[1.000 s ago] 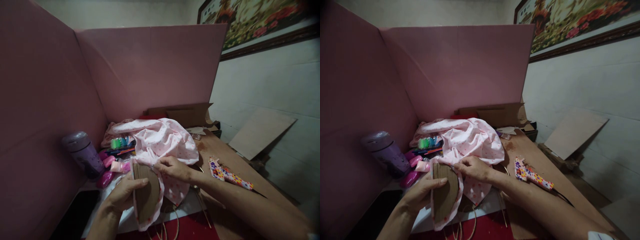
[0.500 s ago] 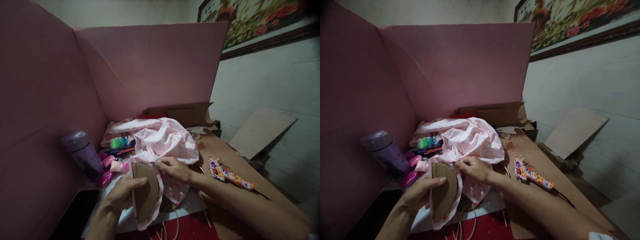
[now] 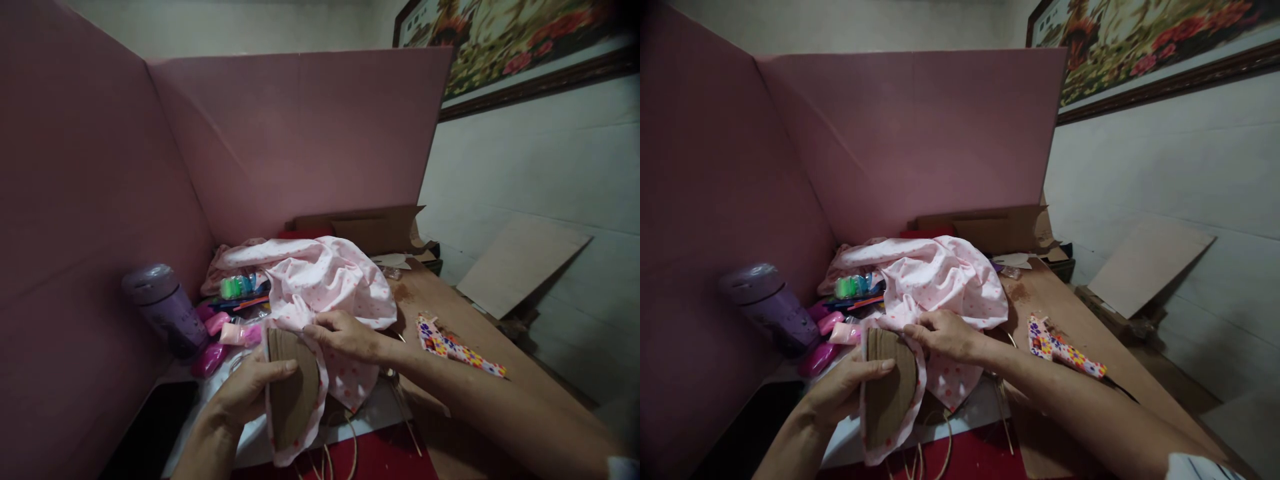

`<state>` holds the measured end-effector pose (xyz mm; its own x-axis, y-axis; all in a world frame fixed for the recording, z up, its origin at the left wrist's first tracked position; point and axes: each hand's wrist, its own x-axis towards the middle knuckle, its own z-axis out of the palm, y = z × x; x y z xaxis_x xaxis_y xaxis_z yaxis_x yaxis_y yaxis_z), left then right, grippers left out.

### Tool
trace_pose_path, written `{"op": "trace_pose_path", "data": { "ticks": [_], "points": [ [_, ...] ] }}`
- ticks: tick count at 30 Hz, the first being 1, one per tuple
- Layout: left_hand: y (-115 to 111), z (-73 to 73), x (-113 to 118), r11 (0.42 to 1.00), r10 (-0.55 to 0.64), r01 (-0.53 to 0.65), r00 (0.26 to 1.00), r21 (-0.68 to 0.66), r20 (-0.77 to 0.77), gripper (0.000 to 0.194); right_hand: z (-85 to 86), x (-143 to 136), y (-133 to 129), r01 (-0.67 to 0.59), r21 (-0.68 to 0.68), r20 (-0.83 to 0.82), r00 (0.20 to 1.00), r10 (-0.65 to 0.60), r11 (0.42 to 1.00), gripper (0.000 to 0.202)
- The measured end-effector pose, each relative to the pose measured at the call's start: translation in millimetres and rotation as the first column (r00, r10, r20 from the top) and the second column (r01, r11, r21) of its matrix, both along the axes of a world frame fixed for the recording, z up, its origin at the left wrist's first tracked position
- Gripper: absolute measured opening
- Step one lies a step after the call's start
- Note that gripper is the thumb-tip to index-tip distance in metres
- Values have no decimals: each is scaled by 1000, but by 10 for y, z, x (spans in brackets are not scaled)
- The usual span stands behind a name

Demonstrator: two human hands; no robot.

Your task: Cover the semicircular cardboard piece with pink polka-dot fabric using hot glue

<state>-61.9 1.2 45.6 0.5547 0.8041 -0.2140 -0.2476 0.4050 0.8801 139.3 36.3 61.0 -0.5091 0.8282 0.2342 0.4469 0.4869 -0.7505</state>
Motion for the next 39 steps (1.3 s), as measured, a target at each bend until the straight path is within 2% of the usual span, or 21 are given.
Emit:
{"op": "trace_pose_path", "data": {
  "ticks": [4, 12, 18, 23, 30, 39],
  "points": [
    [-14, 17, 3, 1000, 20, -20, 999, -5, -37, 22, -25, -10, -15, -15, -86, -77, 997, 8, 996, 46],
    [-4, 18, 13, 999, 49, -50, 998, -19, -40, 23, -118, -49, -54, 64, -138, -165, 982, -87, 988, 49],
    [0, 49, 18, 992, 108, -108, 994, -59, 9, 23, -132, 35, -145, 21, -262, -264, 960, -92, 965, 49],
    [10, 56, 51, 969, 236, -230, 970, -86, 54, 19, -280, -63, -323, 132, -331, -353, 901, -252, 934, 49],
    [34, 17, 75, 955, 295, -291, 951, -55, 95, 19, -370, -290, -438, 0, -482, -538, 789, -296, 876, 39],
    [74, -31, 75, 953, 294, -284, 951, -103, 96, 28, -505, -293, -412, 61, -519, -587, 699, -408, 852, 28]
  ]
}}
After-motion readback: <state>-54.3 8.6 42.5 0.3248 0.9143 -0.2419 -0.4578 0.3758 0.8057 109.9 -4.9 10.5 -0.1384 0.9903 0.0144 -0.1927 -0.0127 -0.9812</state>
